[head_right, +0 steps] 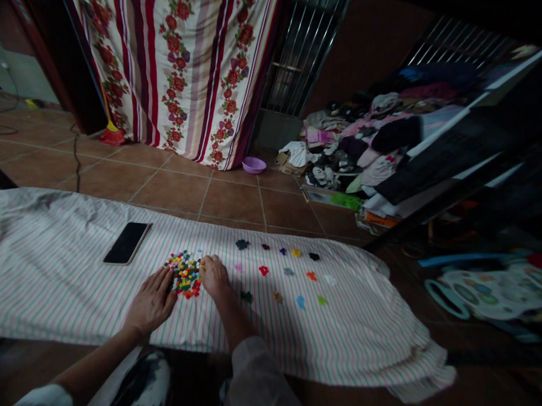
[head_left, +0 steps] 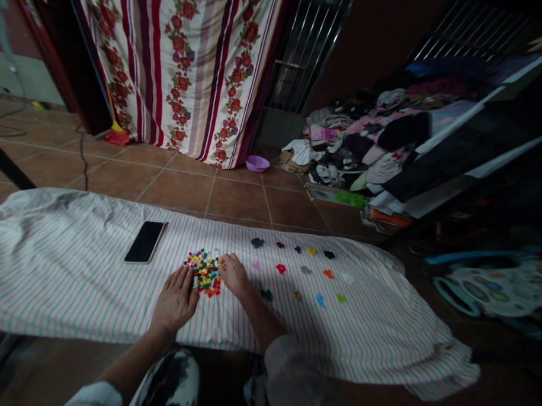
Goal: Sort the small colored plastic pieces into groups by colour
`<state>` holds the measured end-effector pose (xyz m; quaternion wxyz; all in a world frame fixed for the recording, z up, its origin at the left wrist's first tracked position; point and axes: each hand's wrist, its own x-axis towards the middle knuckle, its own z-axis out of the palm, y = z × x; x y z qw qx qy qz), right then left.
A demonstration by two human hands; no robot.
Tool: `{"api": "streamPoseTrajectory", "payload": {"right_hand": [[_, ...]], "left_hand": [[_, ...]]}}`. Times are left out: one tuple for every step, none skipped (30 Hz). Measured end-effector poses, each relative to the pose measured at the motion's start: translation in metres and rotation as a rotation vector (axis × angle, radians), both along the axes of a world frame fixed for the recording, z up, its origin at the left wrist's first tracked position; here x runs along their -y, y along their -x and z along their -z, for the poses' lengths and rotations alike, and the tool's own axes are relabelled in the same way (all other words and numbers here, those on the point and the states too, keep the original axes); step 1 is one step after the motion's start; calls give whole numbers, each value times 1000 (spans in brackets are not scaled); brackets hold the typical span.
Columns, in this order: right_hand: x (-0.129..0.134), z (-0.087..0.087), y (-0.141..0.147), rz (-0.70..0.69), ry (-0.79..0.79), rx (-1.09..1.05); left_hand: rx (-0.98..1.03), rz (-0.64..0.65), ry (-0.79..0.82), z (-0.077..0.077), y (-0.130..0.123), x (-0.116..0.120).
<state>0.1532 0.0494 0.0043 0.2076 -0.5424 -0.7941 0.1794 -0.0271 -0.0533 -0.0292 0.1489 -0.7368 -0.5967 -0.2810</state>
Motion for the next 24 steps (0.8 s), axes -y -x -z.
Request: {"api": "streamPoseTrajectory", "payload": {"right_hand": [[0,0,0,6,-3,0],[0,-1,1,11,-2,3],[0,-2,2,15,2,8],[0,-3,3,18,8,15],[0,-4,3,20,13,23],[0,-5,3,24,18,32],[0,-5,4,31,21,39],[0,-5,3,37,22,39],[1,-5,3,39,18,30],[1,-4,2,38,9,10],[2,-2,0,36,-3,-24],[3,0,-1,34,-14,-69],[3,2,-2,35,-20,-121],[3,5,-3,42,-18,-178],[3,8,-4,54,-7,-236],[3,10,-5,69,12,-292],[3,13,-6,84,35,-343],[2,15,-6,102,58,-389],[1,17,-7,123,79,-433],[0,18,-8,145,98,-475],[-2,19,-9,166,114,-514],[-3,19,-9,186,127,-551],[-4,19,-10,200,137,-583],[-5,19,-11,198,143,-608]], "left_hand": [[3,1,2,0,0,0],[3,2,5,0,0,0],[2,3,7,0,0,0],[-1,4,10,1,0,0],[-5,2,12,1,0,0],[-8,-2,13,1,0,0],[-11,-6,12,1,0,0],[-14,-8,10,1,0,0],[-17,-9,10,2,0,0],[-17,-10,10,2,0,0],[-17,-7,10,3,0,0],[-17,-4,12,3,1,0],[-17,-1,13,4,1,0],[-20,2,13,5,1,-1],[-22,2,12,5,2,-1],[-25,2,11,5,2,-1],[-28,1,9,5,2,-1],[-30,0,6,5,2,-1],[-31,0,2,5,2,-1],[-33,2,-4,4,2,0],[-34,4,-9,4,2,0],[-35,7,-13,4,2,0],[-33,9,-15,4,2,0],[-30,10,-14,3,2,0]]}}
